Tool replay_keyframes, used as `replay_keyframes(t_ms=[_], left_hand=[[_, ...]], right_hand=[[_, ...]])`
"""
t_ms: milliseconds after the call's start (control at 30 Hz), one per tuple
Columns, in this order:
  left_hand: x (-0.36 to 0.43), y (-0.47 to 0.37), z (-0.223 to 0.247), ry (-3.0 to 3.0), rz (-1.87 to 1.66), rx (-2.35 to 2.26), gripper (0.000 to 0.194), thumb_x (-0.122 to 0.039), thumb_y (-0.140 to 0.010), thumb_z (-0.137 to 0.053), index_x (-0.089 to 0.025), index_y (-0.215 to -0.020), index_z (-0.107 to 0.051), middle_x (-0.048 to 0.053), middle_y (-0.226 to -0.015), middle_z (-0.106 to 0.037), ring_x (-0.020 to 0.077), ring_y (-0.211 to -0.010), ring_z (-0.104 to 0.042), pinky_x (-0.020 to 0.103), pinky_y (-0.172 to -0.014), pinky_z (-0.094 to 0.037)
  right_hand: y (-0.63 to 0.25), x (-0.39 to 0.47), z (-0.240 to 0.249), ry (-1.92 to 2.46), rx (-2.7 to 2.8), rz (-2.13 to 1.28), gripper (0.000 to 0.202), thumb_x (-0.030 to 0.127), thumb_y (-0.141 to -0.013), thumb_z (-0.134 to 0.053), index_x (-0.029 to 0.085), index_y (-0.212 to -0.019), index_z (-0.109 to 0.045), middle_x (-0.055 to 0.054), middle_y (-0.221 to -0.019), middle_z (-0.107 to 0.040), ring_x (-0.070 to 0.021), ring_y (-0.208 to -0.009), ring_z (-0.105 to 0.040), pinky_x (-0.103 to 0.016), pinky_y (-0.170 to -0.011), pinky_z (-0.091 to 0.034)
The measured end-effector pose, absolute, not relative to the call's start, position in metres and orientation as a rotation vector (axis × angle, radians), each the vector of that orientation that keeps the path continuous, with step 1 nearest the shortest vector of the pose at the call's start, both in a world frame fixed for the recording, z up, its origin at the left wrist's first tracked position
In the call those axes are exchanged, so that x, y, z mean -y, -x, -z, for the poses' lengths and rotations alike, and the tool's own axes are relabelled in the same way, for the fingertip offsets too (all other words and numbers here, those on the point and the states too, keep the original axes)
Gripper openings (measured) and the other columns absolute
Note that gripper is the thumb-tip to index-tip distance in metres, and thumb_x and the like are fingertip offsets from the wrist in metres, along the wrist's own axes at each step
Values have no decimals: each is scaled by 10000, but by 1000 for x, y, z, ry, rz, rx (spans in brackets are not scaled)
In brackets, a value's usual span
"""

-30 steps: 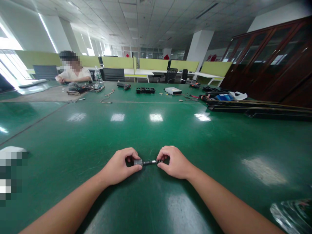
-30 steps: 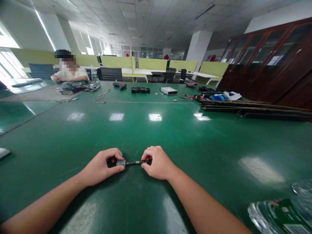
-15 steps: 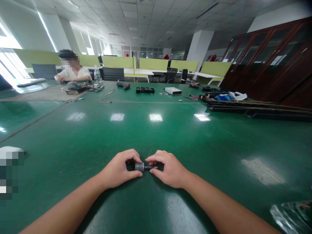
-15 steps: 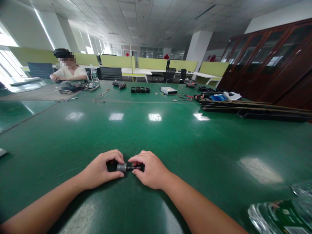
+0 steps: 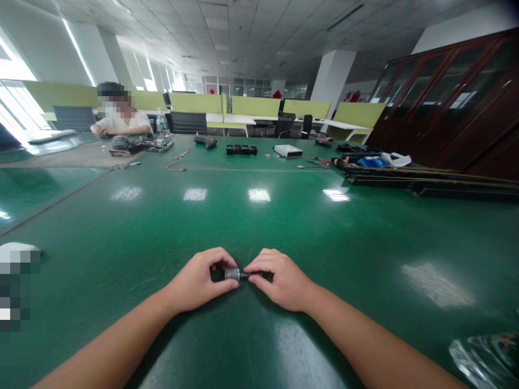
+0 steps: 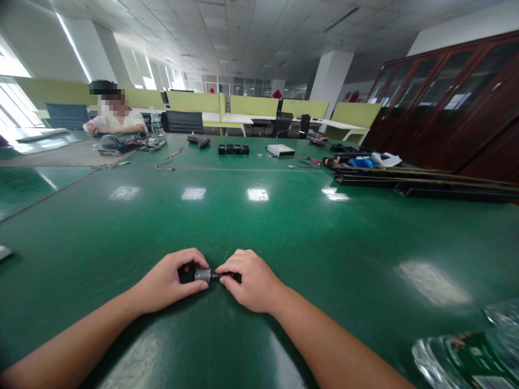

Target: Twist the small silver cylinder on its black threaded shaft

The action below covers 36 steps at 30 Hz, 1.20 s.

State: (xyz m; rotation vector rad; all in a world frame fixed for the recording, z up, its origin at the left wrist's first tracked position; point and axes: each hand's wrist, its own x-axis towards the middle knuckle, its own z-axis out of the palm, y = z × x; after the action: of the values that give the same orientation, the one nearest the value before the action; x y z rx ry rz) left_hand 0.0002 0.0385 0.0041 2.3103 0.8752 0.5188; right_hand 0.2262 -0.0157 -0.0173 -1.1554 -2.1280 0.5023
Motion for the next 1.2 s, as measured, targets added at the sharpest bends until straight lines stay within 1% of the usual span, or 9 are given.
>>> replay_keyframes(t_ms=[100,267,367,600,833,1200], left_hand=[[-39,0,-4,-2313,-518,-864,210,-296,-780,-724,-200,-960,-671,18,-890,-682,173,-796,-599,265,-696,-440],[-39,1,-2,-2306,-543,-793,188,-267,-777,-740,-187,-934,-673,27,-906,-667,178,-832,-613,279,-738,-448],[-39,1,-1,-2290,-557,-757,180,-244,-770,-747,-182,-919,-667,25,-909,-657,178,-846,-618,282,-760,-457],[-38,0,-2,-2294,-560,-772,156,-234,-780,-735,-181,-910,-666,19,-898,-657,175,-833,-622,274,-749,-456],[-38,0,-2,-2304,-558,-779,157,-221,-775,-740,-180,-906,-665,15,-902,-657,176,-845,-624,273,-759,-453],[-38,0,-2,-2299,-549,-813,162,-254,-776,-742,-179,-895,-661,15,-883,-657,174,-817,-617,277,-738,-448]], right_hand=[[-226,15,18,1123,2148,-478,166,169,-866,-634,226,-992,-726,-35,-940,-739,-195,-896,-620,-360,-837,-445],[-224,16,16,1158,2170,-468,185,204,-838,-677,223,-1017,-720,-44,-946,-720,-208,-913,-603,-369,-832,-438],[-223,16,15,1176,2192,-471,191,199,-828,-693,219,-1016,-718,-41,-936,-715,-202,-902,-602,-365,-826,-429],[-224,15,18,1173,2199,-487,185,212,-812,-728,215,-997,-718,-28,-914,-711,-190,-891,-600,-350,-826,-414],[-224,14,18,1182,2179,-492,171,202,-792,-748,214,-960,-719,-21,-877,-709,-186,-861,-599,-340,-802,-408],[-224,15,16,1190,2165,-483,156,158,-787,-724,211,-934,-715,-16,-856,-701,-180,-845,-593,-344,-814,-397]])
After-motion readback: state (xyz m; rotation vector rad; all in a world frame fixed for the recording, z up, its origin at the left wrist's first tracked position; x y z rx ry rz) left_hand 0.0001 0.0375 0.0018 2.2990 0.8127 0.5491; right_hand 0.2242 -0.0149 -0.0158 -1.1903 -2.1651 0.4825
